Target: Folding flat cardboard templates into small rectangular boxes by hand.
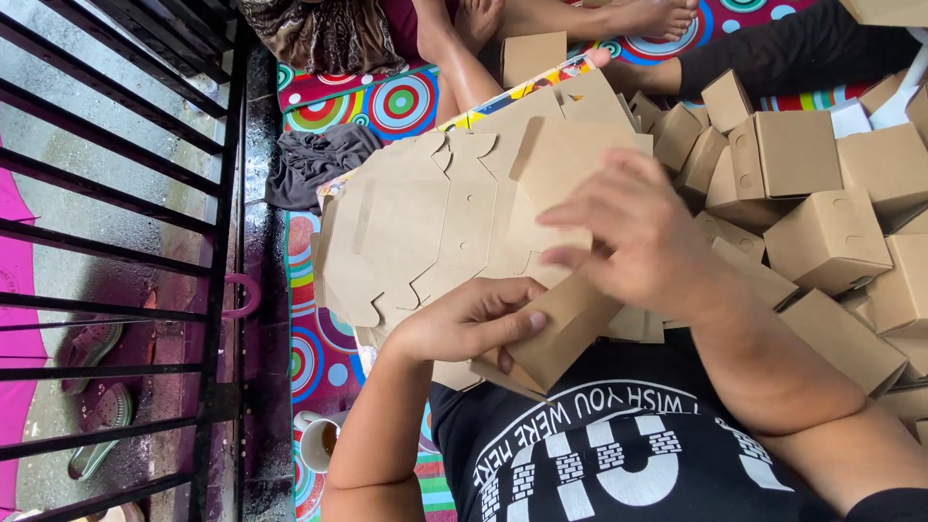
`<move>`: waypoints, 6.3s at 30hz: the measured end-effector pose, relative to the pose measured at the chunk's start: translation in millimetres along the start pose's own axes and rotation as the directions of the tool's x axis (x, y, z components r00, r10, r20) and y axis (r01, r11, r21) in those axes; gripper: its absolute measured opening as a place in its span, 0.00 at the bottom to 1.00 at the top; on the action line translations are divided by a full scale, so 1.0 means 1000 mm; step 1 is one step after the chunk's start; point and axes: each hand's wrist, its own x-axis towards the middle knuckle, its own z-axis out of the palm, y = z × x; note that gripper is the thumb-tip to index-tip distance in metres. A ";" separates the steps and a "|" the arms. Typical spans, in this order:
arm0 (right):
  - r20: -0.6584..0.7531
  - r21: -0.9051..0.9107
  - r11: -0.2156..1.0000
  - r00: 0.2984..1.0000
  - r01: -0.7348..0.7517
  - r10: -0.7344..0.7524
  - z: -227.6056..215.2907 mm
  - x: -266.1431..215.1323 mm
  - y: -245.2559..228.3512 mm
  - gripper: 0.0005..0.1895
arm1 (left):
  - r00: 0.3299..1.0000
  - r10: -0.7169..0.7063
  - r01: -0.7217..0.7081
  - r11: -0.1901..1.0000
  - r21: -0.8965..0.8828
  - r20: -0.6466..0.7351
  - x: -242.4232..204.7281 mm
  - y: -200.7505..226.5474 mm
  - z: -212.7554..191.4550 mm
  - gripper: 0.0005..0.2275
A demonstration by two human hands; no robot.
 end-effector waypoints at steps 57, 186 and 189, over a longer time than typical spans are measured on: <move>0.429 -0.034 0.999 0.903 0.041 -0.023 0.001 -0.046 0.027 0.50 | 0.632 0.375 -0.548 0.835 -0.050 -0.679 -0.009 -0.063 0.012 0.19; 0.112 0.842 0.529 0.994 -0.105 0.018 0.047 -0.032 0.002 0.51 | 0.312 0.876 -0.298 0.458 0.838 -0.368 0.041 -0.094 0.035 0.66; 0.178 0.733 0.656 0.982 -0.180 0.070 0.028 -0.025 0.002 0.34 | 0.285 0.890 -0.265 0.431 0.863 -0.356 0.039 -0.090 0.034 0.64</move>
